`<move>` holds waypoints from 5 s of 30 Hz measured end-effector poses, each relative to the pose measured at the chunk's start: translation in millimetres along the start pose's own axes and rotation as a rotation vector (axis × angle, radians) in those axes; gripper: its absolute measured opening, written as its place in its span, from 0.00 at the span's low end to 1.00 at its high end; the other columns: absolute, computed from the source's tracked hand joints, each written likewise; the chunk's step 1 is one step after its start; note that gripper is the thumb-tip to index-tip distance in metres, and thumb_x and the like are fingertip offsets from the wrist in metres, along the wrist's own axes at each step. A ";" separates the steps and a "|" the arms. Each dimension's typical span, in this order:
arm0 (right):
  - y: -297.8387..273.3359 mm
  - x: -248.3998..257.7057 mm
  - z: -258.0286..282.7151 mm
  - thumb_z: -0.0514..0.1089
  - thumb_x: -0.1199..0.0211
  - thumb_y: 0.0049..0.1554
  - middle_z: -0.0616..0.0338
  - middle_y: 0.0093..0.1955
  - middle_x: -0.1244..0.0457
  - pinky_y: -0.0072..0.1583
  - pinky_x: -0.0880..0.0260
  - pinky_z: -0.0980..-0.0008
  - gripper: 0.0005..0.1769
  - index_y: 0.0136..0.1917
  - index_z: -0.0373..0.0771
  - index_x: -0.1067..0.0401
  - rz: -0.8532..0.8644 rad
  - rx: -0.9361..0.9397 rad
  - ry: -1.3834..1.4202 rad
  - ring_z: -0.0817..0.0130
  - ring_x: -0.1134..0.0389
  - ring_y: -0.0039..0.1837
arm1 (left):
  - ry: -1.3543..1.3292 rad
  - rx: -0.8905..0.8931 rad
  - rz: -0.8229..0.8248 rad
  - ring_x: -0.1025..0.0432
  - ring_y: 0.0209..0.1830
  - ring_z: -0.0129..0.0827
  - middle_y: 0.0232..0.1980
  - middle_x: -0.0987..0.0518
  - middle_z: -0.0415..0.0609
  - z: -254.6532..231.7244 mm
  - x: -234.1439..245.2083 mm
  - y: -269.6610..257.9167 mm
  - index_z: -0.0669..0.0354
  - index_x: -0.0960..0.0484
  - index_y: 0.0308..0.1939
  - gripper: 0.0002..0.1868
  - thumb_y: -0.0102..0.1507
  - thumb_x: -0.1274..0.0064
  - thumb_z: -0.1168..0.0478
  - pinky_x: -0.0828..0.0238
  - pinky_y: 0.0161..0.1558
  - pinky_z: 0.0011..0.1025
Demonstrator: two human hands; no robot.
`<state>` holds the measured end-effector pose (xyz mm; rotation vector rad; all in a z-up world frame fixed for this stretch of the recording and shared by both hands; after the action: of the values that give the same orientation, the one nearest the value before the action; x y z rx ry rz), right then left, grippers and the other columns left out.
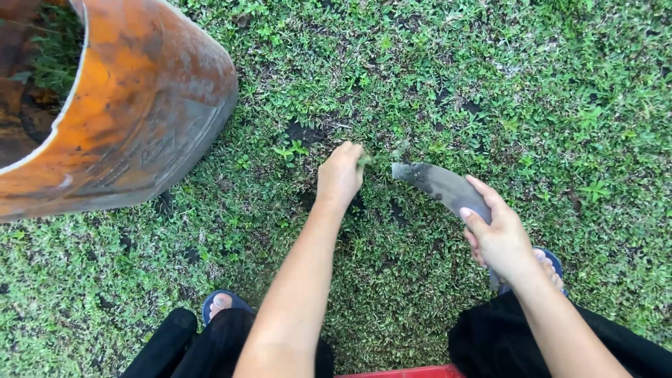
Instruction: Pulling weeds from the ground by hand and using a small sickle-like tool, then placing them into an orange container.
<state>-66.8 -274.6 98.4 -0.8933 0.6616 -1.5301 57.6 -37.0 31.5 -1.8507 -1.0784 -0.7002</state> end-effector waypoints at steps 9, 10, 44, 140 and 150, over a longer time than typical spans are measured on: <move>7.7 28.8 -2.0 0.40 0.45 0.63 0.61 0.25 0.47 0.24 0.50 0.68 0.34 0.80 0.61 0.45 0.018 -0.048 -0.118 0.72 0.52 0.22 | -0.395 -0.125 -0.246 0.22 0.49 0.38 0.47 0.20 0.48 12.5 -28.6 -6.5 0.56 0.20 0.44 0.07 0.64 0.51 0.69 0.24 0.54 0.38; 5.1 28.8 -1.9 0.40 0.45 0.63 0.61 0.25 0.47 0.24 0.50 0.68 0.34 0.80 0.61 0.45 0.017 -0.050 -0.118 0.72 0.52 0.22 | -0.396 -0.124 -0.244 0.22 0.49 0.38 0.47 0.20 0.48 2.4 -17.8 -9.9 0.56 0.20 0.44 0.07 0.64 0.51 0.69 0.24 0.54 0.38; -0.9 19.8 -15.0 0.38 0.48 0.63 0.62 0.24 0.49 0.24 0.50 0.70 0.34 0.81 0.55 0.47 0.091 -0.024 0.032 0.74 0.53 0.21 | -0.598 0.061 -0.355 0.21 0.45 0.35 0.45 0.16 0.48 36.9 -39.3 -9.2 0.58 0.21 0.41 0.01 0.68 0.46 0.66 0.25 0.52 0.36; -45.8 -9.3 -70.0 0.37 0.46 0.60 0.62 0.25 0.48 0.24 0.53 0.70 0.36 0.80 0.57 0.45 0.045 -0.020 0.039 0.74 0.52 0.22 | -0.448 0.411 -0.491 0.22 0.38 0.38 0.45 0.21 0.49 83.0 -52.7 -107.6 0.60 0.19 0.43 0.03 0.66 0.46 0.67 0.22 0.40 0.36; -44.7 -8.5 -66.1 0.37 0.46 0.61 0.61 0.25 0.48 0.23 0.52 0.69 0.36 0.80 0.56 0.45 0.044 -0.017 -0.002 0.73 0.52 0.21 | -0.240 0.135 -0.299 0.23 0.43 0.44 0.43 0.21 0.52 25.6 -26.1 -72.5 0.57 0.18 0.48 0.13 0.61 0.40 0.61 0.25 0.45 0.40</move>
<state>-146.3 -264.4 97.5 -0.8874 0.6891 -1.4855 -17.4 -6.2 27.4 -1.7053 -1.5423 -0.5653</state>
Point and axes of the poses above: each hand's wrist, its own y-axis towards the middle knuckle, its own x-axis out of the back of the hand, z = x × y, the point moved 8 cm from there along y, towards the middle knuckle
